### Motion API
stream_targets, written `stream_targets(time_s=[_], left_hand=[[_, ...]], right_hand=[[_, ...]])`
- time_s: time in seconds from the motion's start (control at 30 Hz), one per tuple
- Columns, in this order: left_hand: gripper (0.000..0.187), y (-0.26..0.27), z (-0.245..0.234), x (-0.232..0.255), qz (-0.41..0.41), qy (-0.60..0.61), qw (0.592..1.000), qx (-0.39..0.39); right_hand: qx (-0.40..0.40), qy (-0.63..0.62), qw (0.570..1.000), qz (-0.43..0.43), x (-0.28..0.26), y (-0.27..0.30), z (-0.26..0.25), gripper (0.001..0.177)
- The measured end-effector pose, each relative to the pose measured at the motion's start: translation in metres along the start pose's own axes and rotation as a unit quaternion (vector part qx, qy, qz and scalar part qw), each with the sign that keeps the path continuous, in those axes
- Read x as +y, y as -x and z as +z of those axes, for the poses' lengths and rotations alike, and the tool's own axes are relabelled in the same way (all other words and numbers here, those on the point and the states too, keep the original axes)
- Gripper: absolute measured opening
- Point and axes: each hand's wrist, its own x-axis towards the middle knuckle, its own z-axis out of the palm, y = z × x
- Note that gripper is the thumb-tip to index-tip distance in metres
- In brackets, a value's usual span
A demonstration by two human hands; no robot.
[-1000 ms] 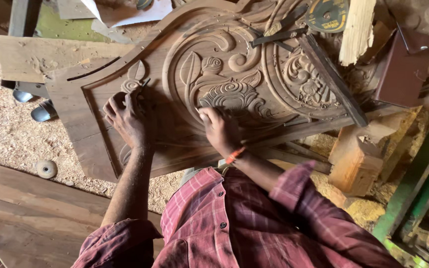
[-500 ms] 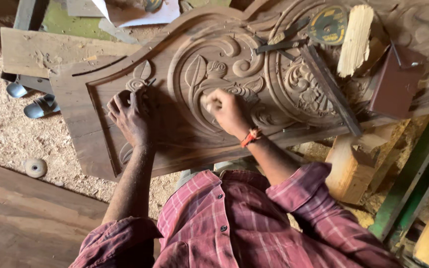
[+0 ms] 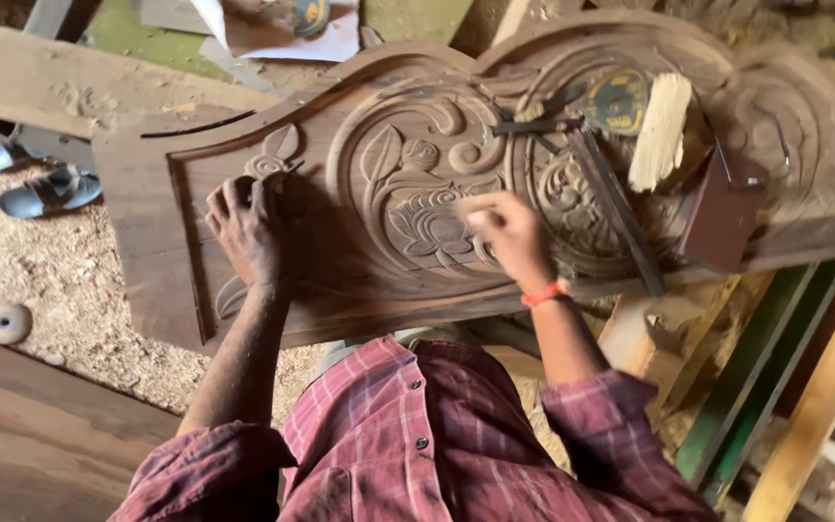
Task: The person carves a floral design into a wooden panel using a chisel and mallet. They repeatedly strike the chisel to remove wood shavings and refine the carved details.
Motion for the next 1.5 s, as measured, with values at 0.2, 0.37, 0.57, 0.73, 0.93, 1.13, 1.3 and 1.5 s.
stream_targets(time_s=[0.2, 0.37, 0.57, 0.73, 0.93, 1.13, 1.3, 1.5], left_hand=[[0.024, -0.002, 0.014, -0.006, -0.014, -0.068, 0.998, 0.001], [0.03, 0.007, -0.026, 0.009, 0.041, -0.104, 0.991, 0.076], [0.016, 0.005, -0.06, 0.025, 0.006, -0.13, 0.989, -0.069], [0.015, 0.004, -0.068, 0.059, -0.191, 0.245, 0.947, 0.08], [0.027, 0.031, -0.053, 0.12, -0.332, 0.714, 0.616, 0.0], [0.019, 0.038, -0.019, 0.129, -0.259, 0.756, 0.6, 0.02], [0.013, 0.014, -0.01, 0.11, -0.135, 0.583, 0.801, 0.004], [0.018, -0.005, -0.026, 0.095, -0.048, 0.468, 0.882, -0.026]], right_hand=[[0.14, -0.088, 0.986, 0.036, 0.026, 0.012, -0.028, 0.033], [0.204, 0.356, 0.88, -0.24, 0.034, 0.007, -0.074, 0.037], [0.216, 0.525, 0.821, -0.051, 0.079, 0.031, -0.162, 0.059], [0.166, 0.572, 0.802, -0.029, 0.137, 0.033, -0.187, 0.058], [0.139, 0.483, 0.864, 0.038, 0.119, 0.052, -0.178, 0.048], [0.079, -0.079, 0.984, 0.138, 0.043, 0.066, -0.14, 0.024], [-0.038, -0.036, 0.998, 0.04, -0.009, 0.04, -0.11, 0.024], [-0.157, 0.023, 0.986, -0.059, -0.067, 0.01, -0.09, 0.037]])
